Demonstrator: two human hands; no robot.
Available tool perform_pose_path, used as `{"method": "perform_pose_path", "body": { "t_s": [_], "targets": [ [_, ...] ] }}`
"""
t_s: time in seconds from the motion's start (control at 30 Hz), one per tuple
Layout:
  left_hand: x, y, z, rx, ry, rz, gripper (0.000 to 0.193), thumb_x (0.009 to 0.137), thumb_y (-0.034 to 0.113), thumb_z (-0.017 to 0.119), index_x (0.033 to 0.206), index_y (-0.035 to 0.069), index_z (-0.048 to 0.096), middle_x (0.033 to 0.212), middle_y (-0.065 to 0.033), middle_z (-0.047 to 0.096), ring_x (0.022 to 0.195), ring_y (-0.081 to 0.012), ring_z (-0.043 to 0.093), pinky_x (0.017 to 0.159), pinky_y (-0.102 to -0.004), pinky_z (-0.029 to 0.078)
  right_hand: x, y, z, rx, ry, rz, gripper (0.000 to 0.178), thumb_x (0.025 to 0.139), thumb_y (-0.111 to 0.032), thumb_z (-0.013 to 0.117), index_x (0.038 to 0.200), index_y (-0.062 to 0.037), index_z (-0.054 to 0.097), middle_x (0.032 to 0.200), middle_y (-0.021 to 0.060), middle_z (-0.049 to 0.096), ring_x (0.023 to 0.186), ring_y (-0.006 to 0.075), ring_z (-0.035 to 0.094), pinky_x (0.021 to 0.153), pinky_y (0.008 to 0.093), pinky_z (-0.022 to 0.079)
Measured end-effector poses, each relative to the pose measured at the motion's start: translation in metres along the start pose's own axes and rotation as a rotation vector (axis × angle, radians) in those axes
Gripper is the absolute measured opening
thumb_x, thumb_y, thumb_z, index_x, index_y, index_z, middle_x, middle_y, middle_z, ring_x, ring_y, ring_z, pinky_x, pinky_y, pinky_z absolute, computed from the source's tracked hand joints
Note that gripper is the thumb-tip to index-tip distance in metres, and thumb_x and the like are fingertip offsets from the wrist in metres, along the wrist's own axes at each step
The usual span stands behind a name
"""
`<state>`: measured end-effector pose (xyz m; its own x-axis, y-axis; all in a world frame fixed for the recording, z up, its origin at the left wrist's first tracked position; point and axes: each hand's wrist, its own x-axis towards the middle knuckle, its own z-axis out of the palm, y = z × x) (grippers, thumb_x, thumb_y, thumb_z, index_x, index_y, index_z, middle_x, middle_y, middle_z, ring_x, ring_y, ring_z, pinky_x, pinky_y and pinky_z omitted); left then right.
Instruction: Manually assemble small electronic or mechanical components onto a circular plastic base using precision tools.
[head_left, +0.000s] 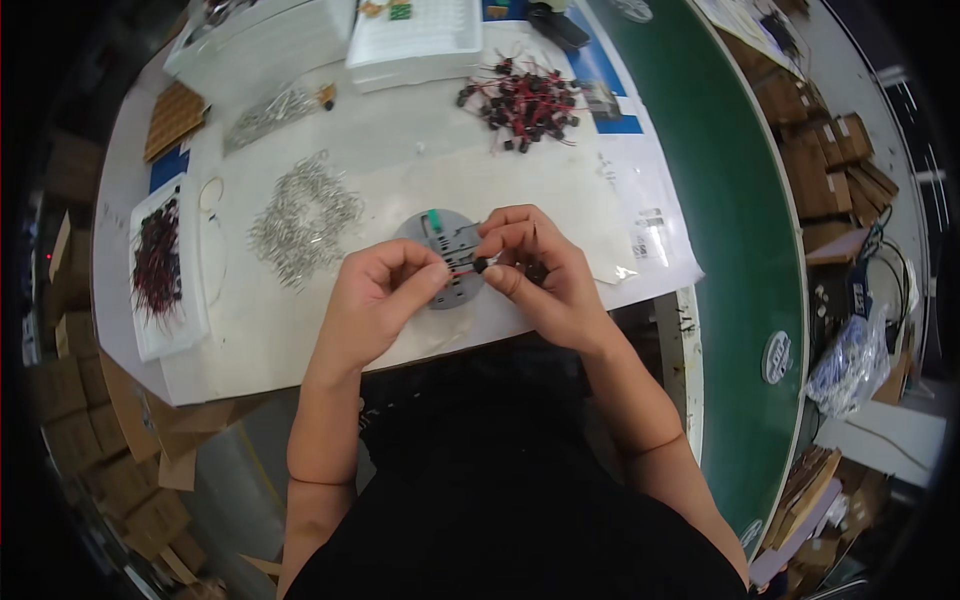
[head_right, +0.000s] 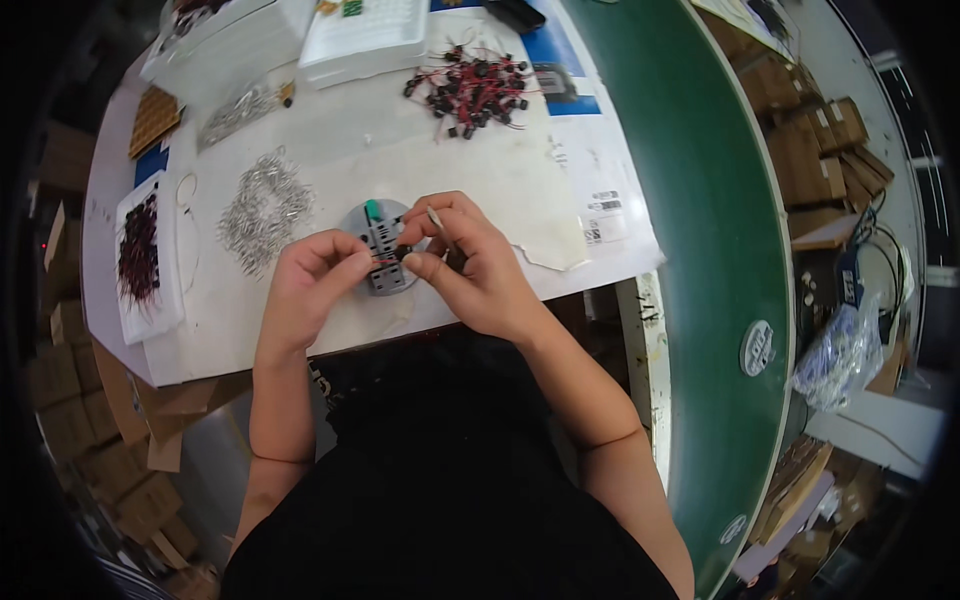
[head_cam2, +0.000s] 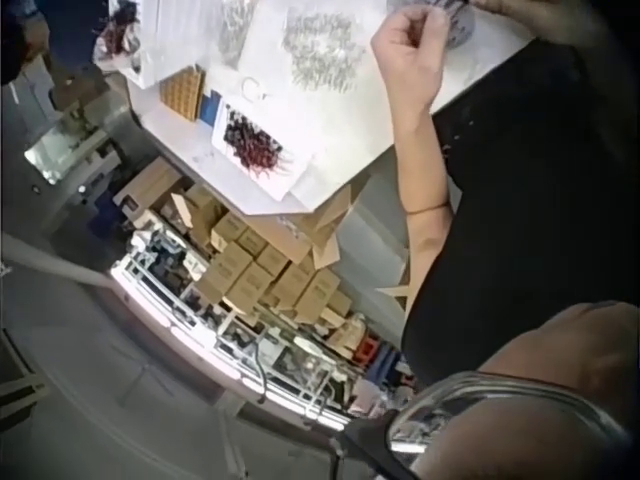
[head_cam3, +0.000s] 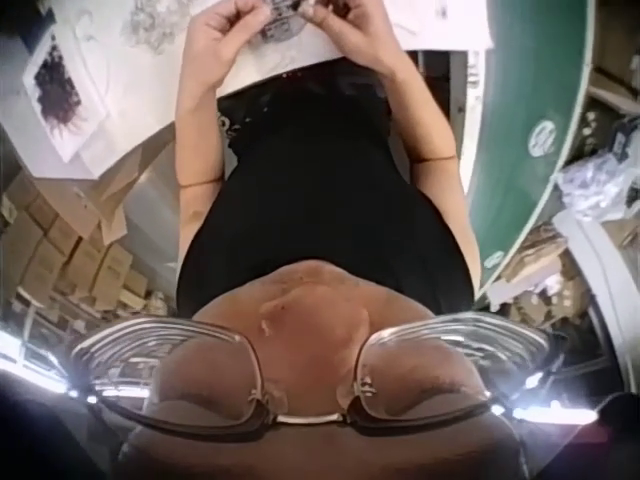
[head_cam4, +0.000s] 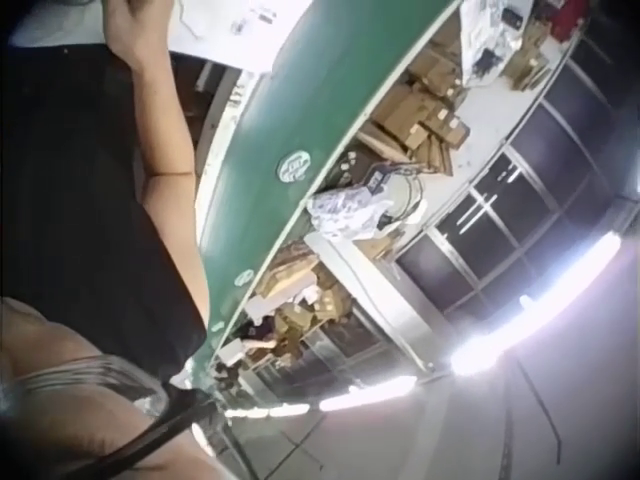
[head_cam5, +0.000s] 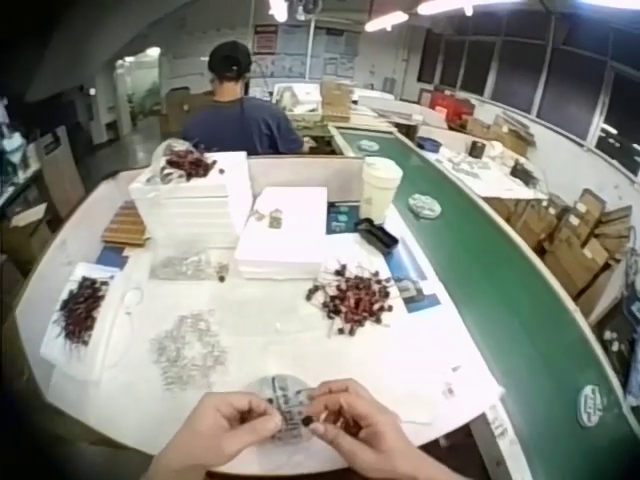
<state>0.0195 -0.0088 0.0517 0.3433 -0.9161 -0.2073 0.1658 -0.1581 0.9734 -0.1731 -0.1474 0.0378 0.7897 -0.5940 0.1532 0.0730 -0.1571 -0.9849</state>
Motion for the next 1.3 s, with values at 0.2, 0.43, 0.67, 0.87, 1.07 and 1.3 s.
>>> {"method": "perform_pose_path", "body": {
  "t_s": [0.2,0.43,0.67,0.87,1.07,1.3],
  "targets": [
    [0.001,-0.020,0.003,0.850,0.259,0.414,0.010,0.087,0.014,0.081,0.093,0.006,0.077,0.120,-0.0123,0.065,0.118,-0.0302,0.056,0.101,-0.0420,0.046,0.014,-0.003,0.007,-0.386,-0.046,0.052,0.018,0.093,0.000,0.075,0.109,-0.0037,0.070,0.125,0.0096,0.062,0.103,0.0183,0.069,0.076,0.0322,0.056],
    [0.005,-0.038,0.011,0.787,0.272,0.410,0.015,0.082,0.017,0.083,0.092,0.007,0.078,0.134,-0.0155,0.060,0.129,-0.0394,0.046,0.111,-0.0494,0.039,0.024,-0.016,0.010,-0.907,-0.173,-0.034,0.022,0.089,0.000,0.077,0.109,-0.0045,0.070,0.111,0.0040,0.066,0.083,0.0170,0.070,0.072,0.0300,0.055],
    [-0.006,-0.012,0.014,0.687,0.280,0.586,0.017,0.086,0.012,0.085,0.099,0.005,0.078,0.119,-0.0131,0.070,0.108,-0.0303,0.064,0.097,-0.0397,0.050,0.016,-0.017,0.006,-0.201,-0.085,0.317,0.016,0.096,-0.006,0.078,0.110,-0.0021,0.070,0.111,0.0027,0.068,0.077,0.0090,0.061,0.066,0.0248,0.050],
    [-0.010,-0.024,0.012,0.098,0.113,0.339,0.015,0.097,0.010,0.080,0.108,0.000,0.077,0.086,-0.0037,0.075,0.075,-0.0102,0.067,0.071,-0.0232,0.053,0.002,-0.019,0.012,0.290,-0.043,0.310,0.015,0.100,-0.007,0.076,0.112,0.0002,0.070,0.112,0.0030,0.068,0.081,0.0045,0.058,0.069,0.0224,0.048],
    [-0.014,-0.016,0.013,-0.165,-0.006,0.074,0.020,0.100,0.014,0.079,0.109,-0.003,0.075,0.092,0.0007,0.074,0.082,-0.0046,0.064,0.074,-0.0222,0.052,-0.002,0.002,0.011,0.230,-0.084,0.042,0.021,0.100,-0.003,0.074,0.120,0.0004,0.068,0.113,0.0047,0.067,0.089,0.0077,0.060,0.075,0.0229,0.049],
    [-0.015,-0.015,0.016,-0.203,-0.010,-0.027,0.018,0.100,0.011,0.078,0.108,-0.004,0.073,0.092,-0.0013,0.072,0.079,-0.0063,0.063,0.072,-0.0229,0.052,-0.003,0.008,0.017,0.126,-0.053,0.026,0.017,0.101,0.000,0.070,0.117,-0.0001,0.065,0.112,0.0052,0.065,0.093,0.0100,0.061,0.079,0.0240,0.050]
  ]
}}
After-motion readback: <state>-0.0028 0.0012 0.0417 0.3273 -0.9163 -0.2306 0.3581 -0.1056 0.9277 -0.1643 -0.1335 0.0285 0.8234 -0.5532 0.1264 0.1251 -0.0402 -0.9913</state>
